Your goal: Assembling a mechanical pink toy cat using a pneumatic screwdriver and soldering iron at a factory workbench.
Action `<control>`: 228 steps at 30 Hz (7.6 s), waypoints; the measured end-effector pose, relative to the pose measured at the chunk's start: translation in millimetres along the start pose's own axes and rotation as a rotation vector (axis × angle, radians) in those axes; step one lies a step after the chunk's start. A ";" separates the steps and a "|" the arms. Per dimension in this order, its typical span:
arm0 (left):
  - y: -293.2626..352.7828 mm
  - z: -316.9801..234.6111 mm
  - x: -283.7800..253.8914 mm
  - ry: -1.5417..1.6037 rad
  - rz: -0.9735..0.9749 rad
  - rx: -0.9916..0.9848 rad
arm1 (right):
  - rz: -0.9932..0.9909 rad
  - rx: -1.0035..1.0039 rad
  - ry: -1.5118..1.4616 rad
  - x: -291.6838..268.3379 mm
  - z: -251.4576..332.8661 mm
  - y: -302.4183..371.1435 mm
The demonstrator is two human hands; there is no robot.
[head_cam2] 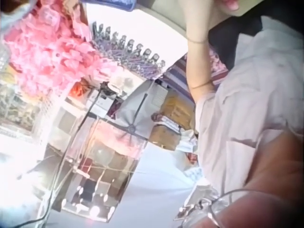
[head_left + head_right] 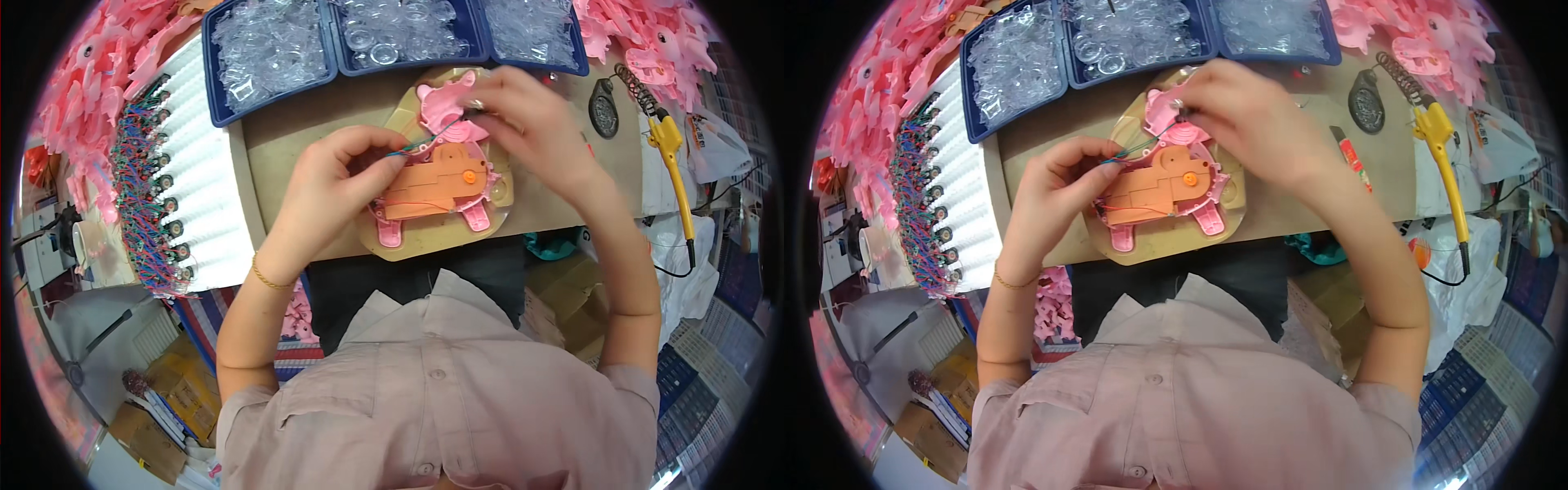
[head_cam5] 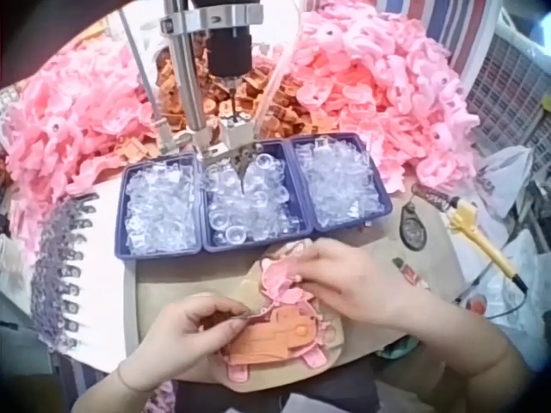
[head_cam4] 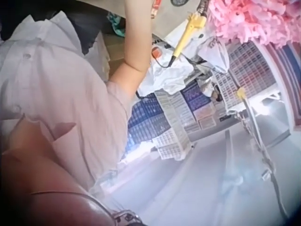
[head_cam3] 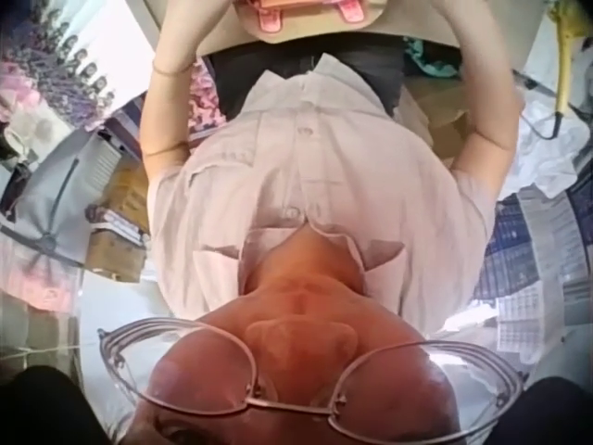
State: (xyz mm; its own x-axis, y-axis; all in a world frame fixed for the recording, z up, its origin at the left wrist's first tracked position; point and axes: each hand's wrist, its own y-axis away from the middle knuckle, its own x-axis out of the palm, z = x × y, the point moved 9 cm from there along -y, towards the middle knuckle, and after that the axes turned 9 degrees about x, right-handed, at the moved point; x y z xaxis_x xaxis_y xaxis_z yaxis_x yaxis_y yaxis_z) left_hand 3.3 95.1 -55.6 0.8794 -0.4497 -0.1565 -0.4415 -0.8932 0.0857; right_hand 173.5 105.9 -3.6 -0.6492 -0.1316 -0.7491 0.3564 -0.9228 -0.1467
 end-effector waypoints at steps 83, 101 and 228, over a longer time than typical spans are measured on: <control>51.3 -47.7 40.0 -0.810 -0.096 0.806 | 0.080 -0.154 0.284 1.3 31.5 54.4; 53.7 -57.4 56.6 -0.881 -0.238 0.823 | 0.011 0.342 -0.144 -21.5 12.7 75.9; 80.1 -38.4 -171.8 -1.371 -0.659 0.300 | -0.261 0.442 -0.508 -54.0 -101.4 -33.7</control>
State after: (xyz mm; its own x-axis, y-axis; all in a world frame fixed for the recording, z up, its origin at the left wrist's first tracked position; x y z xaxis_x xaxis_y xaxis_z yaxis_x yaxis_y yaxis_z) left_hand -176.4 101.0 15.9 0.1684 0.4986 -0.8503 -0.2214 -0.8215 -0.5255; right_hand 264.6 180.8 -23.7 -0.9466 0.0597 -0.3167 -0.0881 -0.9932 0.0760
